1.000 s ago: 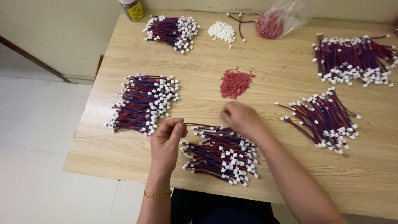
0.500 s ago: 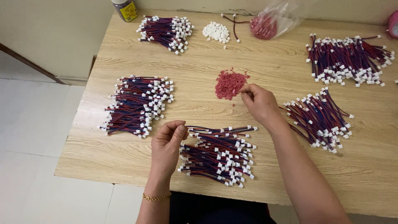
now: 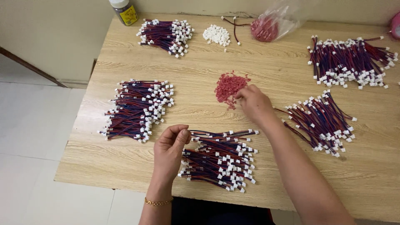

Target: The person repeatedly picks up thin dark cords with white tips and threads small red beads onto them by hand. The person places each completed cord onto a growing pile on the table. The person also handles small white beads and a plastic bag containing red beads.

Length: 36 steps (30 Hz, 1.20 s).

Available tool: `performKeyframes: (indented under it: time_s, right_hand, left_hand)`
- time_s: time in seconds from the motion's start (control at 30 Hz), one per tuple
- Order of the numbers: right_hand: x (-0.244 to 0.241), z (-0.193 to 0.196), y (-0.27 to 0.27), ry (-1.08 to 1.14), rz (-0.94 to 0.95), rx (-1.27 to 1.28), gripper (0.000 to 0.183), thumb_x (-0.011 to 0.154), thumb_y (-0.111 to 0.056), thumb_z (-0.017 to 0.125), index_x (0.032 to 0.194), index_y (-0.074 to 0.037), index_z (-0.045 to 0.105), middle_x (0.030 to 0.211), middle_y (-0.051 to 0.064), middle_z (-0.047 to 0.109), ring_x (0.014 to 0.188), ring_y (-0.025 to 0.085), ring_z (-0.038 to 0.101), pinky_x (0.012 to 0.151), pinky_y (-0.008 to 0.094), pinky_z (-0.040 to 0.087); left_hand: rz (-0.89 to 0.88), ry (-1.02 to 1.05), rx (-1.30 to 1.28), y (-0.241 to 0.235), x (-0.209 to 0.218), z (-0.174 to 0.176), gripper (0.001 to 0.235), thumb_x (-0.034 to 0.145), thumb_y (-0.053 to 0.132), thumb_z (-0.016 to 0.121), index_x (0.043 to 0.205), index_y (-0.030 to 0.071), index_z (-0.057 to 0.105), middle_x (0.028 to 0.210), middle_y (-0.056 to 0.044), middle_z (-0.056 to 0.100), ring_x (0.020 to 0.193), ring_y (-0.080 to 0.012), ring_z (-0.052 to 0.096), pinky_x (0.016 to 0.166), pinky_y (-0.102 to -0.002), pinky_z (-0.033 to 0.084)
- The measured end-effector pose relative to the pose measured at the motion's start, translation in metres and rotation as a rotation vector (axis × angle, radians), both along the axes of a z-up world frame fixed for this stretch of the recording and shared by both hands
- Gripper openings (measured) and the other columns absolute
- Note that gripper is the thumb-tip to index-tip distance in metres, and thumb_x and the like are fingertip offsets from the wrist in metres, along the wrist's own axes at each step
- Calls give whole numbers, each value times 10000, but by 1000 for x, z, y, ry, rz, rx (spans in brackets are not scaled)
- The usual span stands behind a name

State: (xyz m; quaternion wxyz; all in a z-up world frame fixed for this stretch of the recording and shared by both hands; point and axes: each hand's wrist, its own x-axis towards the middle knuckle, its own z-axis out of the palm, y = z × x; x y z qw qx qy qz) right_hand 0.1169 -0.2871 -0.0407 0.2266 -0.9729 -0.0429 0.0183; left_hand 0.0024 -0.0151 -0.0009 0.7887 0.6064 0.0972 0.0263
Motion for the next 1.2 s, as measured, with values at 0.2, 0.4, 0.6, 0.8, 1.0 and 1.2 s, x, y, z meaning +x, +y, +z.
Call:
performKeyframes:
  time_s: [0.2,0.4,0.6,0.8,1.0,1.2]
  right_hand:
    - [-11,-1,-16,-95,-2,83,145,866,-153,599,976,-198,683,920,76,614,1006,302,646,871,409,506]
    - [-17,3,-18,-52,-15,44,150,845,-207,668,987,-179,708,909,90,679,985,284,667,869,413,512]
    - [-24,12,-11,0,-12,13,180,829,-257,699,976,-156,720,897,111,688,965,316,670,859,431,513]
    - [-16,13,0,76,-2,-128,182,872,-332,651,942,-183,729,895,119,682,956,326,674,838,450,527]
    - [-31,55,1,128,-80,37,260,906,-345,571,975,-127,696,887,166,647,926,374,656,800,492,518]
    - [-113,109,14,-174,-66,873,63,921,-69,632,940,-15,604,627,92,629,569,183,631,624,302,534]
  left_hand:
    - [-26,7,-2,-6,-2,8,170,905,100,660,1025,-17,686,775,-103,673,726,-133,626,712,-260,538]
    - [-33,5,17,-7,-4,8,167,902,108,664,1019,-9,686,783,-87,679,732,-118,625,715,-246,532]
    - [-56,-21,9,-13,-7,11,167,898,99,667,1018,-14,692,756,-91,661,717,-129,609,702,-265,532]
    - [-90,-25,-3,-27,-7,17,162,897,97,670,1013,-13,698,752,-85,659,713,-119,599,697,-265,536]
    - [-96,-85,-4,-39,-4,14,142,887,73,679,988,-22,712,747,-92,672,736,-117,592,696,-262,536]
    - [-82,-75,-52,-53,-3,3,144,899,58,663,1010,-20,714,745,-93,662,730,-115,593,687,-264,543]
